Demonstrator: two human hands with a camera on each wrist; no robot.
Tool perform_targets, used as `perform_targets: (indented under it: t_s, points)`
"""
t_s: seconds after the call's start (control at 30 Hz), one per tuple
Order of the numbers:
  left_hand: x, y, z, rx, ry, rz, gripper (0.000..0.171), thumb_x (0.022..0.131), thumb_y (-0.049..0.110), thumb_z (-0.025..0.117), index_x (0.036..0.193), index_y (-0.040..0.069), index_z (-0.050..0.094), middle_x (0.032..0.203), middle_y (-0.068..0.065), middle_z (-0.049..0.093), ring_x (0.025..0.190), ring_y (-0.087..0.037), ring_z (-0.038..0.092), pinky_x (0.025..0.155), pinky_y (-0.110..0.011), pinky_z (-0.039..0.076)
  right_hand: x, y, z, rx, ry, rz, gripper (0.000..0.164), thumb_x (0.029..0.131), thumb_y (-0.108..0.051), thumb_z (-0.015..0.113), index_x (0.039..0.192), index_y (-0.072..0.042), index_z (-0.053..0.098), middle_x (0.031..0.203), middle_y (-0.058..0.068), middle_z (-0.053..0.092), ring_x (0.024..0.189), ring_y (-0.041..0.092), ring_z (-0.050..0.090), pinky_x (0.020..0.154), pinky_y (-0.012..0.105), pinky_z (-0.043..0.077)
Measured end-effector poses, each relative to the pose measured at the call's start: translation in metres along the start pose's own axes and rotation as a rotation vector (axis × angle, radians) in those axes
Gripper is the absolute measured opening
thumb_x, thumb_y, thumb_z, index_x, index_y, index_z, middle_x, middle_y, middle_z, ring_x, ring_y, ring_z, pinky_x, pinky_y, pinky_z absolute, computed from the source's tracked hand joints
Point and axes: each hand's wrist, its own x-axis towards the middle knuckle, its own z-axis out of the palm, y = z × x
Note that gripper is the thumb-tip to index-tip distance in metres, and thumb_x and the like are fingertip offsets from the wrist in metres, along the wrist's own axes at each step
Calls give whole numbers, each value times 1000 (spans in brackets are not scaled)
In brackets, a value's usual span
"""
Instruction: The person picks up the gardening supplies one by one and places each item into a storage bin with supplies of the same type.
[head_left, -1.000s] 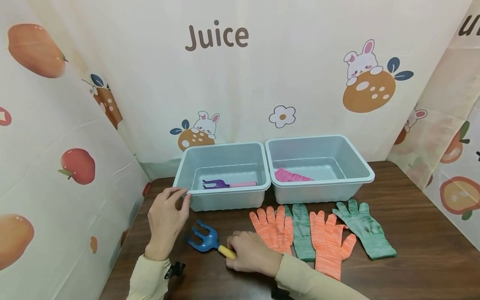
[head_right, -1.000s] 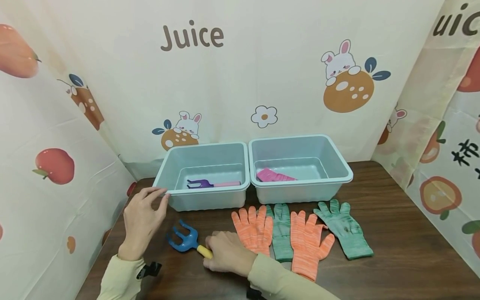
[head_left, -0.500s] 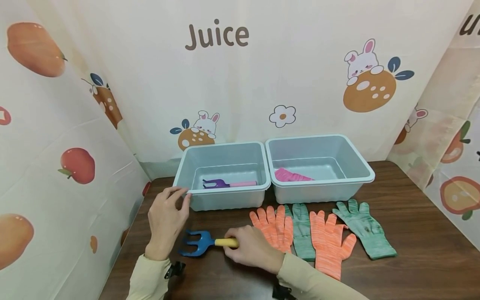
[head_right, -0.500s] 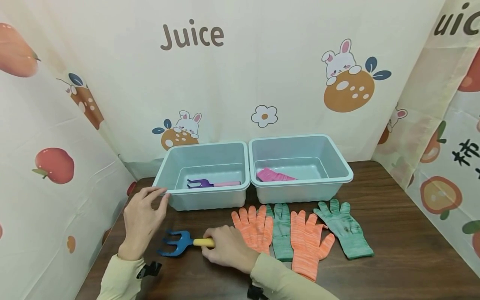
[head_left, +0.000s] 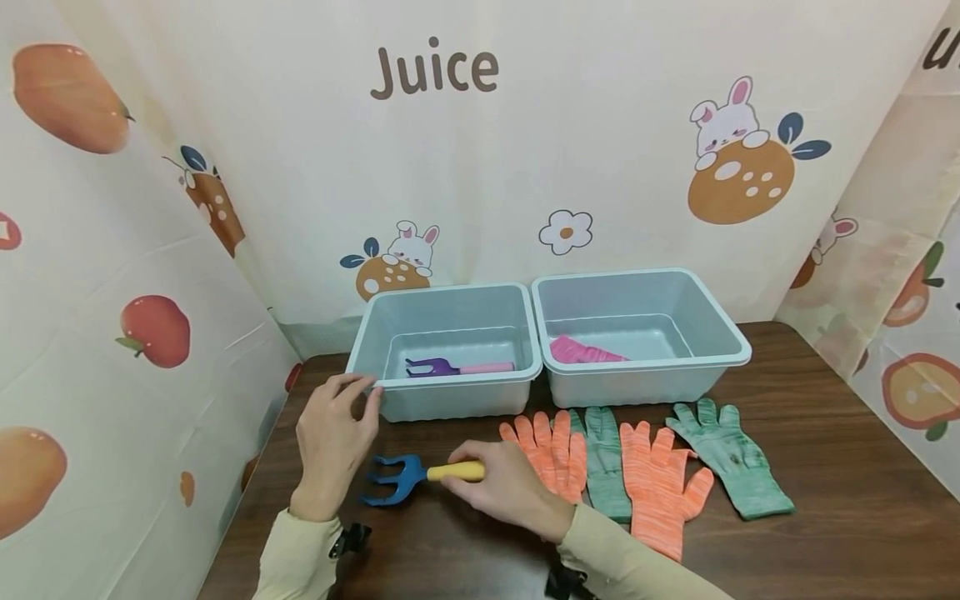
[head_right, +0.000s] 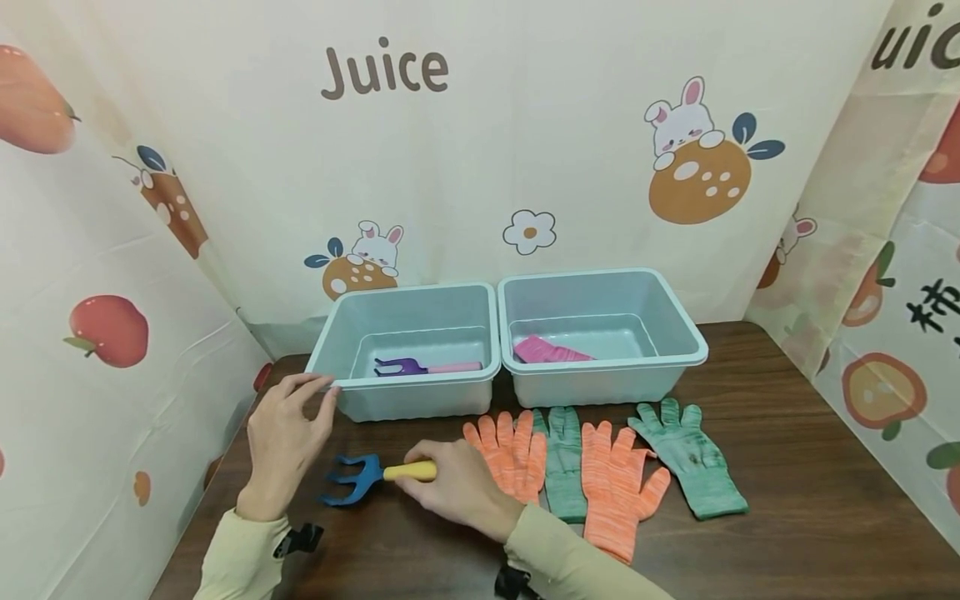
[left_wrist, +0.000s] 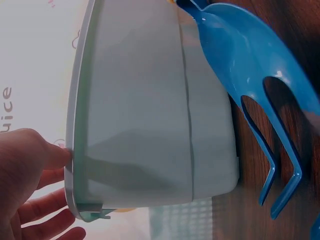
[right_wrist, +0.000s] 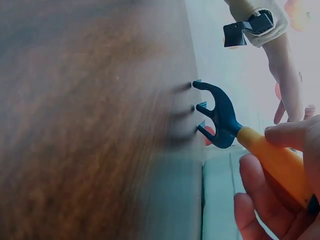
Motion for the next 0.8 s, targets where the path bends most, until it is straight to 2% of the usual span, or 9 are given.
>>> perform_targets:
  t_s: [0.27, 0.8]
  points:
    - [0, -1, 1, 1, 3, 6, 22, 91, 22, 85, 106, 6, 85, 108, -15, 77, 98, -41, 73, 74, -58, 61, 1, -2, -3, 72, 44, 12, 18, 94, -35, 82, 106, -22, 78, 77, -11, 70, 54, -2, 55, 53, 21, 50]
    - [0, 0, -1, -3, 8, 9, 21, 90, 22, 85, 105, 6, 85, 107, -15, 77, 98, -41, 73, 73, -58, 61, 1, -4, -9, 28, 110, -11, 18, 92, -35, 84, 103, -22, 79, 68, -13, 65, 50, -2, 49, 46, 21, 43]
